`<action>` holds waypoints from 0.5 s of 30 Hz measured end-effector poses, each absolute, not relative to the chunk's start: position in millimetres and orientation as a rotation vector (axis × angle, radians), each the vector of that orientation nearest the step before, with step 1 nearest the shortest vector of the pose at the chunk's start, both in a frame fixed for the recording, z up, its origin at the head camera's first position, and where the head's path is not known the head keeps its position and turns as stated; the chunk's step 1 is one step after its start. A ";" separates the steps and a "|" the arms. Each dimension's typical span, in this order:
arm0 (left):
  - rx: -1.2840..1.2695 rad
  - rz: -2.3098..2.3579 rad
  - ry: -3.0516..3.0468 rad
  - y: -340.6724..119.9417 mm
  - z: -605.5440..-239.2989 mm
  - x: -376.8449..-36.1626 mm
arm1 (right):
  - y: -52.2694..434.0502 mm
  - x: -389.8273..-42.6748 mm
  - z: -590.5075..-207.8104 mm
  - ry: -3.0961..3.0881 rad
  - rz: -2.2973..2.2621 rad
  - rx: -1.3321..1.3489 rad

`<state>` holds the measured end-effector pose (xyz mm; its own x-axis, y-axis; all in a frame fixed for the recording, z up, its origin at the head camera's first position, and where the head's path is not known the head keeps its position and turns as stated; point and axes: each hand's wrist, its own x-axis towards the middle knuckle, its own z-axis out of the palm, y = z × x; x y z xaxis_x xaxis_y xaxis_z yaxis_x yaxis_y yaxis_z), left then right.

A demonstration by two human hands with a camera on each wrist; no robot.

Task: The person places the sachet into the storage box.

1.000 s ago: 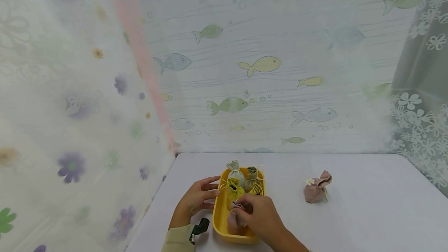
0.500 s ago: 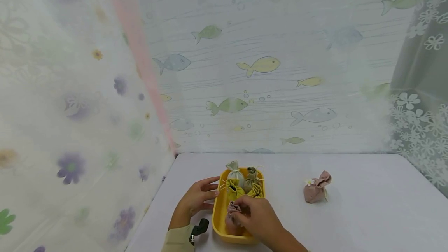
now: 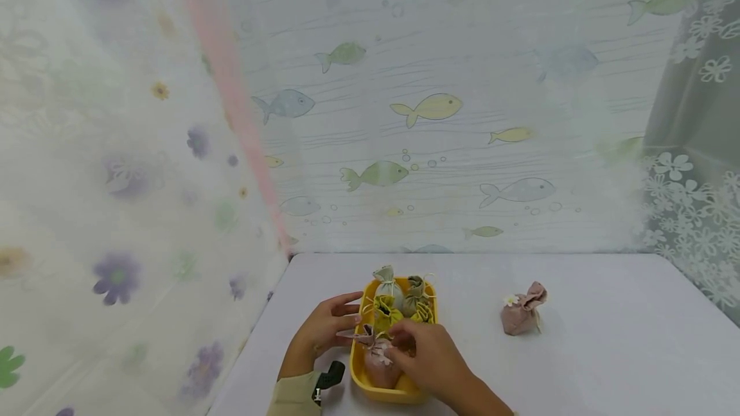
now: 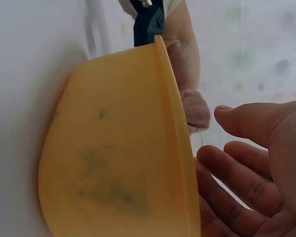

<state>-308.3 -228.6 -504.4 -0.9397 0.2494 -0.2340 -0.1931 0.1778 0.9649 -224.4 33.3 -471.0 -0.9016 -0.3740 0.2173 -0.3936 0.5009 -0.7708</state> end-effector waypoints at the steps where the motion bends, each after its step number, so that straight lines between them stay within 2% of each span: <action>1: 0.051 1.813 2.128 -228.3 -504.4 -308.2 | 34.3 -224.9 -470.3 -2.697 1.390 0.696; 15: 0.049 1.804 2.122 -228.2 -505.4 -310.0 | 66.4 -230.4 -459.3 -2.586 1.204 0.624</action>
